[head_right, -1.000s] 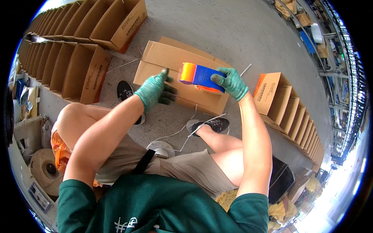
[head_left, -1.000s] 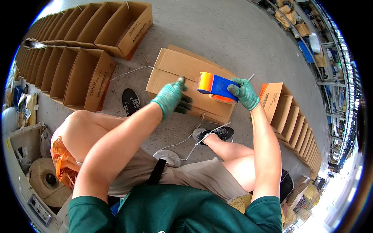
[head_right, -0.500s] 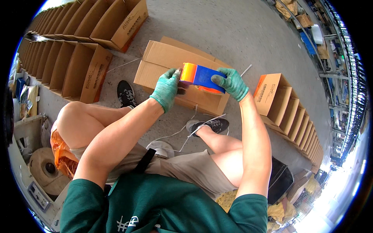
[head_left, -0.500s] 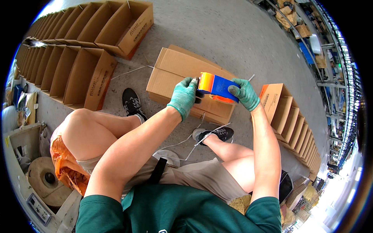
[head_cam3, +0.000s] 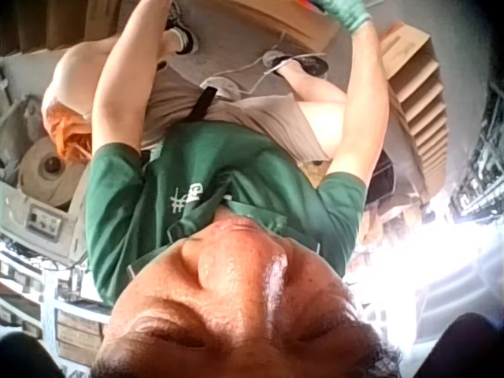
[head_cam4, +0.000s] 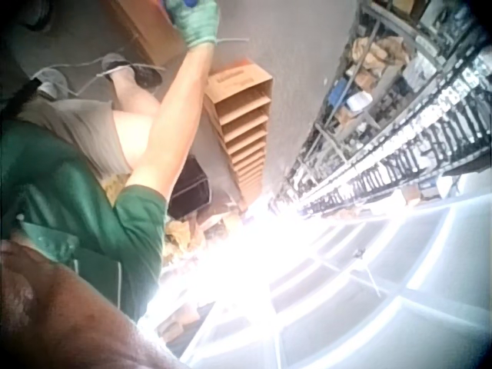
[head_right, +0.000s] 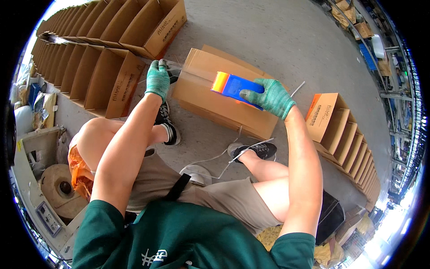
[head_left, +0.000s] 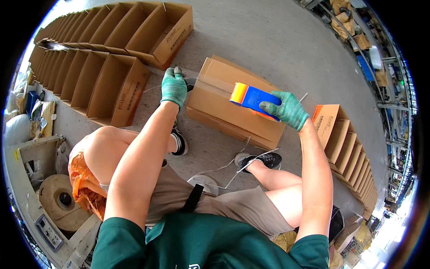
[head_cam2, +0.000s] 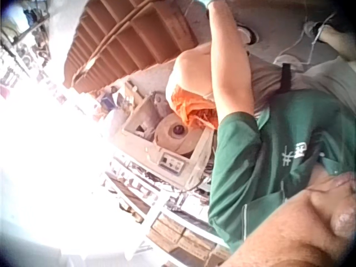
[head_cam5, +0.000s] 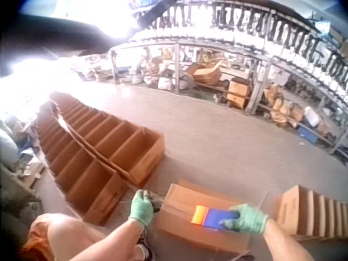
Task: The person sits on the floor and repeatedly tapes cardboard boxes using a handheld tape dispenser. They fold the flaps of each box, apply tape to seal it, and then move the finished box aside to process the next one from a nearby stack.
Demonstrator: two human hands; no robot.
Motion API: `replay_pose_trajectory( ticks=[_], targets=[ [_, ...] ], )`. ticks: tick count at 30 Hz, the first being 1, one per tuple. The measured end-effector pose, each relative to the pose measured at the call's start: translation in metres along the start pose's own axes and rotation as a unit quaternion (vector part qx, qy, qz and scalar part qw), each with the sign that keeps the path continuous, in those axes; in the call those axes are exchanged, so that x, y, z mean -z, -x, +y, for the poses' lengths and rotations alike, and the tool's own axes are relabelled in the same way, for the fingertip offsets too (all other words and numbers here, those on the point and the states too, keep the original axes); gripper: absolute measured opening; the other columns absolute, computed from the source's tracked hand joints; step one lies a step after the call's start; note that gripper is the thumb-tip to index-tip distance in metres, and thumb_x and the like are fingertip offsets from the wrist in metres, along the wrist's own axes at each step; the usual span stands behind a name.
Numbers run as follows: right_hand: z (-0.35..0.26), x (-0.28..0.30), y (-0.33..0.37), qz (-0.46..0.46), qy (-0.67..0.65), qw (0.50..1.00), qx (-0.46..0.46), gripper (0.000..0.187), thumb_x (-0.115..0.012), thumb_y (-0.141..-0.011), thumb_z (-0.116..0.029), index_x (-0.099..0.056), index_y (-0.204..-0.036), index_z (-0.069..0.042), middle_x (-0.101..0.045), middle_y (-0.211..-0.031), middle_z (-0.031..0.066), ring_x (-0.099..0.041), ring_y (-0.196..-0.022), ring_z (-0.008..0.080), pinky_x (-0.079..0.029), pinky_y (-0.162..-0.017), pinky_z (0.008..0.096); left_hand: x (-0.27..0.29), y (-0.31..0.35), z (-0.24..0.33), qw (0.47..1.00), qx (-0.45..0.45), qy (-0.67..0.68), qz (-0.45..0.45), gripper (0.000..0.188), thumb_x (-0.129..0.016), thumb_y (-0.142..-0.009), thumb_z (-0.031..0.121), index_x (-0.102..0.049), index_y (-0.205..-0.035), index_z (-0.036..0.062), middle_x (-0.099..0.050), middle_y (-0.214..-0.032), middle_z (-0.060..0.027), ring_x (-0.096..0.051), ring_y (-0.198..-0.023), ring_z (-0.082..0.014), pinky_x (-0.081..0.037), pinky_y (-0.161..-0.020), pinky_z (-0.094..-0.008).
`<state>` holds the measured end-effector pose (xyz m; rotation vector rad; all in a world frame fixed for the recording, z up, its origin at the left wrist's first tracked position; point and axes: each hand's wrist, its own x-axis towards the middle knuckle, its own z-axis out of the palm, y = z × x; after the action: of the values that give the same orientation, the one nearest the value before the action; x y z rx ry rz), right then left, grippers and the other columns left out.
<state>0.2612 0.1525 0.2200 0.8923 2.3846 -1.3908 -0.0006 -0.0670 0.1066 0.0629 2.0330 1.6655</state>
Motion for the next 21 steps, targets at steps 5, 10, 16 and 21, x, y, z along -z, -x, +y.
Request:
replay_pose_trajectory(
  ticks=[5,10,16,21],
  targets=[
    [-0.006,-0.001,-0.001,0.009,0.069,0.997,-0.017,0.059,-0.076,-0.079,-0.061,-0.069,-0.087,-0.003,-0.064,-0.069,0.0065,-0.061,-0.06,0.0146,-0.049,-0.055,0.0336,-0.001,-0.021,-0.031,0.998,0.017,-0.03,-0.043,0.029,-0.043,-0.108,0.026,-0.056,-0.102,0.0009,-0.061,-0.09,-0.0103,-0.053,-0.078,-0.0199,-0.048,-0.078,-0.0359],
    [-0.001,0.001,0.0,0.018,0.038,0.999,-0.026,0.06,-0.076,-0.079,-0.059,-0.068,-0.09,-0.001,-0.063,-0.067,0.0079,-0.059,-0.058,0.0155,-0.049,-0.054,0.0332,-0.017,-0.029,-0.058,0.957,0.057,-0.22,-0.18,0.03,-0.054,-0.103,0.026,-0.06,-0.125,0.0053,-0.067,-0.108,-0.0134,-0.059,-0.094,-0.0226,-0.048,-0.091,-0.0356],
    [0.001,0.0,0.002,0.015,0.008,0.999,-0.034,0.057,-0.076,-0.081,-0.057,-0.066,-0.089,-0.001,-0.06,-0.066,0.006,-0.056,-0.057,0.0136,-0.047,-0.054,0.0313,-0.036,-0.002,-0.016,0.961,-0.107,-0.092,-0.239,0.042,-0.048,-0.105,0.015,-0.044,-0.147,0.0144,-0.035,-0.157,-0.0156,-0.043,-0.138,-0.0295,-0.038,-0.114,-0.037],
    [-0.009,0.005,-0.003,-0.035,0.011,0.998,-0.044,0.057,-0.075,-0.081,-0.059,-0.065,-0.085,-0.003,-0.059,-0.067,0.0048,-0.056,-0.059,0.0114,-0.046,-0.054,0.0297,-0.027,-0.002,-0.018,0.926,-0.205,-0.159,-0.273,0.038,-0.043,-0.108,0.019,-0.049,-0.146,0.0222,-0.045,-0.152,-0.008,-0.043,-0.137,-0.02,-0.033,-0.114,-0.0296]
  ],
)
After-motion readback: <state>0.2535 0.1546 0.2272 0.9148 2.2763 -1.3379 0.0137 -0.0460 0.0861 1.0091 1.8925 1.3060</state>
